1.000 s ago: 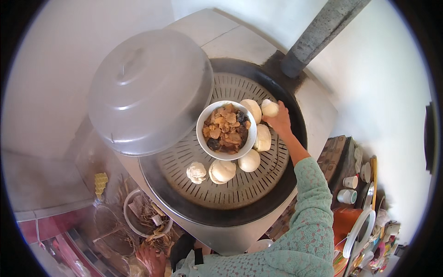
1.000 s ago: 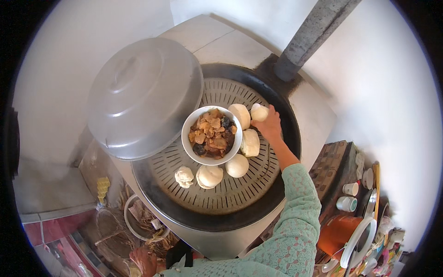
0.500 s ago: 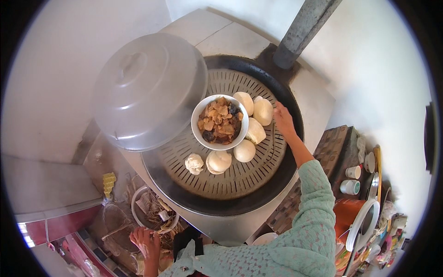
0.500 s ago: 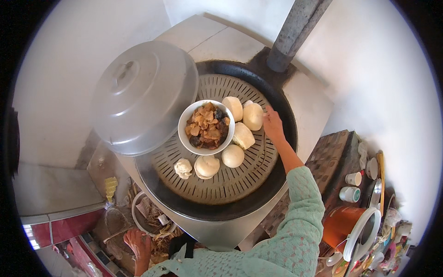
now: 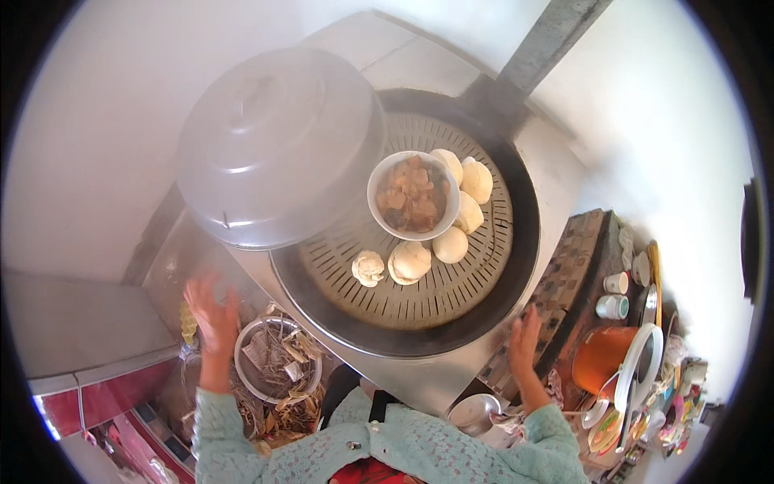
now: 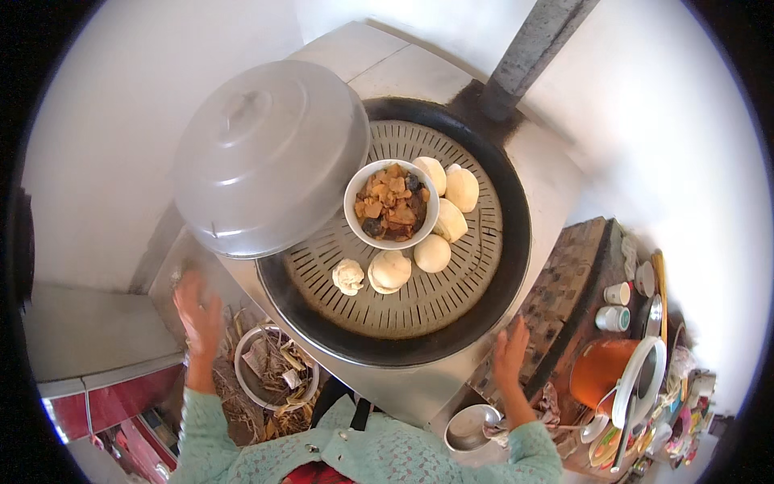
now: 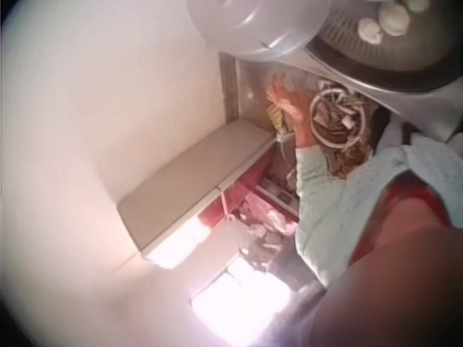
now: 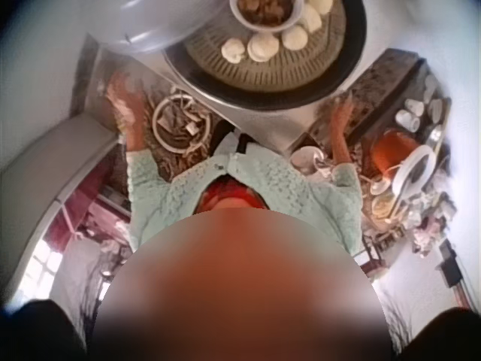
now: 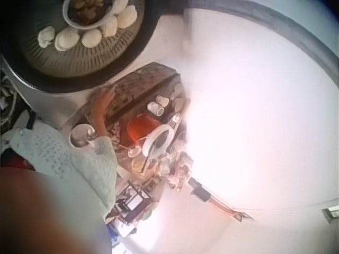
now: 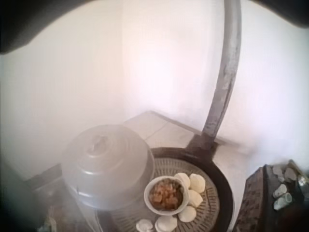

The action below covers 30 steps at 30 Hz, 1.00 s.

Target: The person retrieves frozen buns from a refrigerator, places them into a steamer, and then moves several prepared dishes from a table to the steamer area. The person handles the buns and dishes by hand without using tools.

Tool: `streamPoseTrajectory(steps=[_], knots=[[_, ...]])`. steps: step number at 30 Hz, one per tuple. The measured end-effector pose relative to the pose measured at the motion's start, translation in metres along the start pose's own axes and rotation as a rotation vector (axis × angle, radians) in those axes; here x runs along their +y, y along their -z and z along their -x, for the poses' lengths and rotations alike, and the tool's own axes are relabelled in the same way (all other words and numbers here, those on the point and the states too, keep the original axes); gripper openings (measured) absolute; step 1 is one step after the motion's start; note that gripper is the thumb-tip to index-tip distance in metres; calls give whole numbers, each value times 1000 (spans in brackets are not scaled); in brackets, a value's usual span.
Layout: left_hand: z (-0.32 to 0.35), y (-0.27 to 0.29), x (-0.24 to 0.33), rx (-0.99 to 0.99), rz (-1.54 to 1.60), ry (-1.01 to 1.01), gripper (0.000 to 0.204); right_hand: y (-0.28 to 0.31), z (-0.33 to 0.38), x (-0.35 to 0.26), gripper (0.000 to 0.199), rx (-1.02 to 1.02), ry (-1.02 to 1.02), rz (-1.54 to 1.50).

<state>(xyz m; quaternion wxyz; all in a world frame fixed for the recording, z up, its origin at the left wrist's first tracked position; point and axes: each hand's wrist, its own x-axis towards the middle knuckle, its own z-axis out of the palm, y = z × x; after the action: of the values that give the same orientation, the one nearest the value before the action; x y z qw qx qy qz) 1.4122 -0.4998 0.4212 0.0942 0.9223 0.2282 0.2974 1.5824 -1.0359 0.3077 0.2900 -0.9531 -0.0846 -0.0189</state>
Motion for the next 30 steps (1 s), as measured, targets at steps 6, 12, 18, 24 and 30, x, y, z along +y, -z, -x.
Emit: streamPoseTrajectory(steps=[6, 12, 18, 24, 30], knots=[[-150, -40, -56, -22, 173, 202, 41, -10, 129, -4, 57, -2, -447, -220], [-289, -112, -99, -54, -8, 102, 64, 2, 199, 0, 60, -15, -809, -504], [-319, -169, -83, -254, 231, 204, 71, 27, 267, 25, 63, 126, -1140, -575], [-323, -197, -112, -166, 197, 153, 59, 39, 304, 36, 74, 219, -1393, -671], [-312, -188, -102, -143, 322, 246, 45, 43, 328, 42, 79, 206, -1465, -715]])
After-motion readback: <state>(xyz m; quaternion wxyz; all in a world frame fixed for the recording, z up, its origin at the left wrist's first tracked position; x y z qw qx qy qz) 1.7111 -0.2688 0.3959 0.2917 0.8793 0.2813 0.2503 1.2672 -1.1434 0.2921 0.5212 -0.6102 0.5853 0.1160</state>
